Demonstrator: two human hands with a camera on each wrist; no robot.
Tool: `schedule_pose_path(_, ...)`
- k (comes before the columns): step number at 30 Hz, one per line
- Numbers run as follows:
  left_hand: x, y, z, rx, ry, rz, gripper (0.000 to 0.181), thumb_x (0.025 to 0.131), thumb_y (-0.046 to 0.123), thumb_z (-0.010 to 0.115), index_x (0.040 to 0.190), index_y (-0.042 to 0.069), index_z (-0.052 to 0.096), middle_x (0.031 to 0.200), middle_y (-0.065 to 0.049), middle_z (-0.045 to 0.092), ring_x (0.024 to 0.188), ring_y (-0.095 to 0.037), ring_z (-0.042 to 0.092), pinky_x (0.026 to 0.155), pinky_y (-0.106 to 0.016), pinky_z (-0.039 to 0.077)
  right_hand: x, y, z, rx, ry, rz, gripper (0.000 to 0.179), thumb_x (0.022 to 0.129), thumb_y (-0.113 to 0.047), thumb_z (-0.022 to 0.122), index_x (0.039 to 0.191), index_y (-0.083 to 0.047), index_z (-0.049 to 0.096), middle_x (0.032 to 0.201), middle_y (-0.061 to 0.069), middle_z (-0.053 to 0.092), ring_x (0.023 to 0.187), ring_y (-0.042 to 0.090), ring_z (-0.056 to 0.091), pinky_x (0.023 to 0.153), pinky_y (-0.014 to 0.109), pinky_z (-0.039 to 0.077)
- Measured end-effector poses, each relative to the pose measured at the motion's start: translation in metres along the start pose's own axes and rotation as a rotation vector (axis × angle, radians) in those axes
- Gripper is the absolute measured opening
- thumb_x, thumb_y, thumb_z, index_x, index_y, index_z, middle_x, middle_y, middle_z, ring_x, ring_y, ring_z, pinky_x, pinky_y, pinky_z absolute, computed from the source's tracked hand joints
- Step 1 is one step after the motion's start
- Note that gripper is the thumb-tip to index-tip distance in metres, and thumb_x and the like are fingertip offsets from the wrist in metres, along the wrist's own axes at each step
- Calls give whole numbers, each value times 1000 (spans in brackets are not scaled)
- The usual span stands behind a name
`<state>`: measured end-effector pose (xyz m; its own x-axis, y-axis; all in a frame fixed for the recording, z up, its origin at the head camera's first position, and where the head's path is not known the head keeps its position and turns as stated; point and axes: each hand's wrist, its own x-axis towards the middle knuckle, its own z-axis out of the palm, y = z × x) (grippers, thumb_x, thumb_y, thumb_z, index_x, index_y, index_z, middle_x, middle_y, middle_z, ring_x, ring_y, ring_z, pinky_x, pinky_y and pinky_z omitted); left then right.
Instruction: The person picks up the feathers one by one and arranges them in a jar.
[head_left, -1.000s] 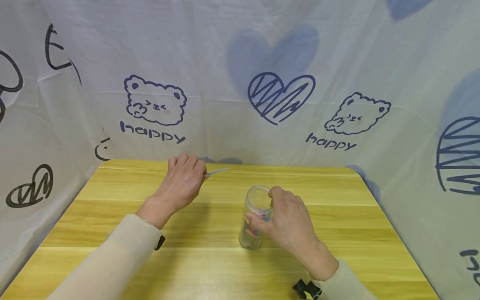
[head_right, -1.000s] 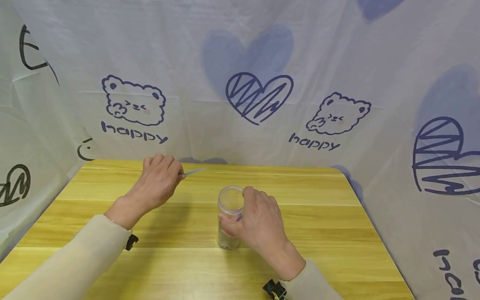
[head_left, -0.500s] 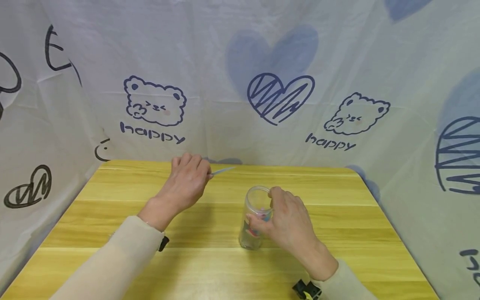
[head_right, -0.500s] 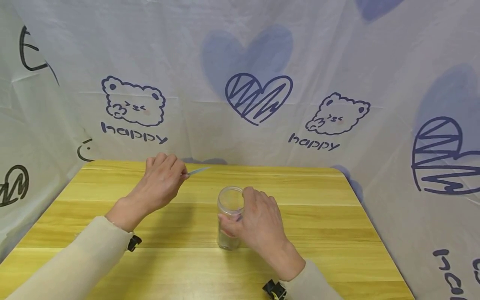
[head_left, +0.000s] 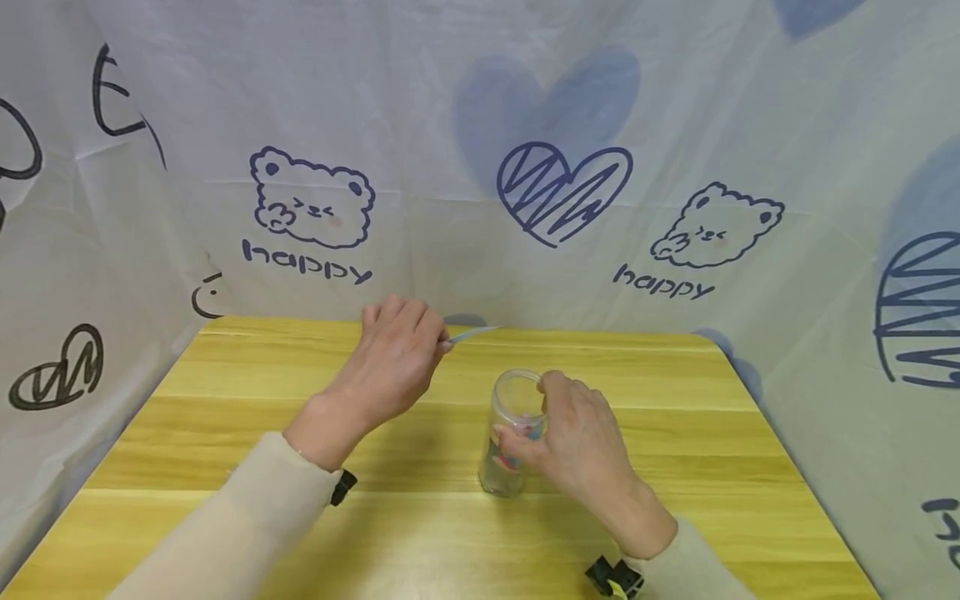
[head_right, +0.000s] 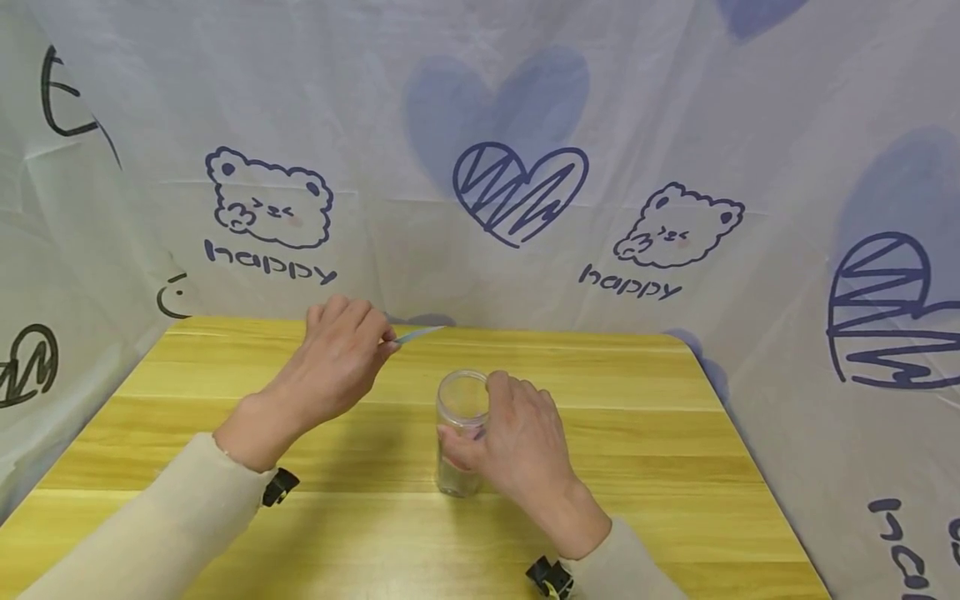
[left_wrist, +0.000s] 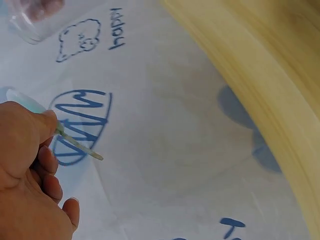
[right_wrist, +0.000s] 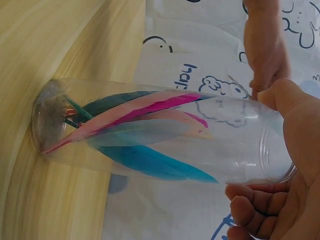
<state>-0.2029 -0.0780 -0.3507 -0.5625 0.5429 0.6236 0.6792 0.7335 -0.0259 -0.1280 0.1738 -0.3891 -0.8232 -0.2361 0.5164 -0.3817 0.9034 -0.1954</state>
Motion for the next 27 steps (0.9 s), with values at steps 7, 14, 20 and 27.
schedule_pose_path(7, 10, 15, -10, -34, 61, 65, 23, 107, 21, 63, 91, 8, 53, 84, -4, 44, 82, -27, 33, 75, -45, 23, 3, -1, -1, -56, 35, -16, 65, 71, -59, 90, 93, -9, 54, 71, -2, 53, 62, 17, 51, 64, 36, 37)
schedule_pose_path(14, 16, 26, -16, -57, 61, 75, 19, 106, 20, 64, 94, 9, 55, 87, -4, 48, 84, -27, 36, 76, -45, 26, 3, -2, -2, -112, 59, -29, 67, 70, -63, 89, 89, -11, 53, 71, -1, 49, 65, 20, 49, 68, 38, 35)
schedule_pose_path(20, 21, 40, -20, -101, 61, 87, 13, 105, 19, 66, 99, 9, 59, 90, -3, 51, 88, -27, 39, 77, -43, 27, 2, -3, -3, -153, 78, -53, 68, 71, -65, 86, 89, -9, 53, 75, 2, 50, 70, 25, 49, 69, 39, 37)
schedule_pose_path(27, 32, 61, -21, -191, 109, 141, 13, 104, 19, 67, 99, 10, 59, 90, -3, 53, 90, -26, 43, 76, -41, 28, 1, -3, -3, -131, 57, -26, 64, 72, -62, 86, 87, -9, 53, 74, 0, 48, 67, 22, 46, 68, 37, 33)
